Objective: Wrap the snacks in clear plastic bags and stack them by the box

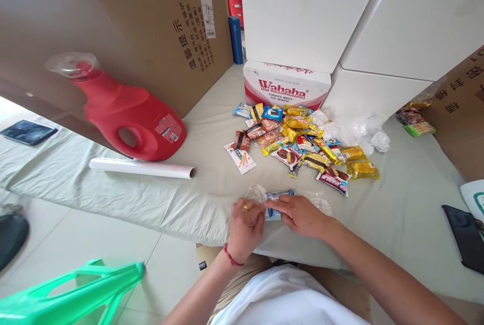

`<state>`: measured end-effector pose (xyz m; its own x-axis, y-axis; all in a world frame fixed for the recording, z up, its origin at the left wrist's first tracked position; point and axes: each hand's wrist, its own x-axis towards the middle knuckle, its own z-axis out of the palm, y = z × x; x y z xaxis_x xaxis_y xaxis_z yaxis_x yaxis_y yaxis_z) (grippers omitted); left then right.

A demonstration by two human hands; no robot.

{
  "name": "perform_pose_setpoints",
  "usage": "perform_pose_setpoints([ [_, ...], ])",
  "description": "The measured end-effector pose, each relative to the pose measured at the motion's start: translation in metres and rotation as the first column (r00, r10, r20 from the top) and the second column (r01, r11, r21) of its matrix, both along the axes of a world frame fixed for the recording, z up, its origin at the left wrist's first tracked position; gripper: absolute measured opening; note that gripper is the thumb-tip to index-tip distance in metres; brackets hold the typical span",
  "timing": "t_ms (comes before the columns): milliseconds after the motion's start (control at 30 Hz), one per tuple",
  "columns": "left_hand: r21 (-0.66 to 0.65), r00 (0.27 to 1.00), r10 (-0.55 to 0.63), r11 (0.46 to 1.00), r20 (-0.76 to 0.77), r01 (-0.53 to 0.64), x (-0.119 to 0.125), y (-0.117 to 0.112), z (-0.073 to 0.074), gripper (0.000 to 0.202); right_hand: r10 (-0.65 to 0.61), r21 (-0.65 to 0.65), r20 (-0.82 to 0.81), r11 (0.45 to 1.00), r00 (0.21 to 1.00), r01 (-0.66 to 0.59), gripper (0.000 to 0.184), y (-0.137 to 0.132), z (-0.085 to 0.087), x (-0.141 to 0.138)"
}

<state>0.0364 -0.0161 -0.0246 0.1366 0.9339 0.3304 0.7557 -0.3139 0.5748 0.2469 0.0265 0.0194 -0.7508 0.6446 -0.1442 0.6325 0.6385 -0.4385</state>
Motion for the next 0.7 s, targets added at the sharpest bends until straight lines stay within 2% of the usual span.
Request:
perform_pose_setpoints([
  [67,-0.020,0.982,0.173,0.985,0.077,-0.172,-0.012,0.008,-0.004,0.034,0.008,0.022,0.056,1.000,0.998,-0.009,0.054,-0.004,-0.003,-0.002],
  [100,-0.043,0.972,0.219,0.976,0.085,-0.216,-0.017,0.014,-0.004,0.048,0.011,0.033,0.082,0.999,0.997,-0.014,0.052,-0.006,-0.002,-0.003],
  [133,-0.071,0.973,0.215,0.975,0.088,-0.209,-0.021,0.020,-0.002,0.058,0.013,0.042,0.103,0.999,0.995,-0.017,0.049,-0.007,-0.001,-0.004],
  [167,-0.110,0.981,0.165,0.982,0.104,-0.154,-0.025,0.027,0.000,0.059,0.012,0.049,0.117,0.999,0.993,-0.018,0.047,-0.008,0.001,-0.004],
  [233,-0.204,0.976,0.031,0.979,0.214,0.014,-0.034,0.037,0.005,0.037,0.007,0.048,0.124,0.999,0.992,-0.013,0.045,-0.009,0.004,-0.005],
  [300,-0.316,0.929,0.027,0.944,0.368,0.097,-0.047,0.041,0.008,0.019,-0.003,0.025,0.106,1.000,0.994,0.000,0.046,-0.009,0.005,-0.003],
  [333,-0.375,0.899,0.097,0.924,0.427,0.078,-0.055,0.040,0.009,0.016,-0.008,0.009,0.093,1.000,0.996,0.008,0.047,-0.009,0.005,-0.002],
  [400,-0.478,0.823,0.302,0.878,0.482,-0.042,-0.069,0.036,0.009,0.014,-0.028,-0.018,0.076,0.999,0.997,0.029,0.047,-0.009,0.004,-0.002],
  [467,-0.514,0.763,0.423,0.846,0.489,-0.140,-0.075,0.030,0.009,0.021,-0.053,-0.028,0.080,0.998,0.995,0.055,0.045,-0.009,0.003,-0.003],
  [500,-0.502,0.771,0.430,0.848,0.469,-0.168,-0.072,0.028,0.010,0.027,-0.065,-0.029,0.090,0.997,0.994,0.067,0.044,-0.009,0.003,-0.005],
  [533,-0.475,0.811,0.410,0.859,0.417,-0.190,-0.067,0.026,0.011,0.034,-0.076,-0.026,0.101,0.997,0.992,0.079,0.044,-0.009,0.003,-0.006],
  [600,-0.406,0.922,0.321,0.889,0.218,-0.213,-0.050,0.025,0.014,0.039,-0.089,-0.018,0.114,0.996,0.989,0.091,0.043,-0.011,0.003,-0.008],
  [667,-0.357,0.973,0.230,0.911,0.018,-0.209,-0.033,0.027,0.017,0.029,-0.089,-0.028,0.096,0.995,0.991,0.092,0.046,-0.014,0.004,-0.006],
  [700,-0.345,0.981,0.192,0.919,-0.030,-0.191,-0.027,0.029,0.018,0.020,-0.089,-0.043,0.065,0.995,0.994,0.092,0.048,-0.016,0.005,-0.004],
])
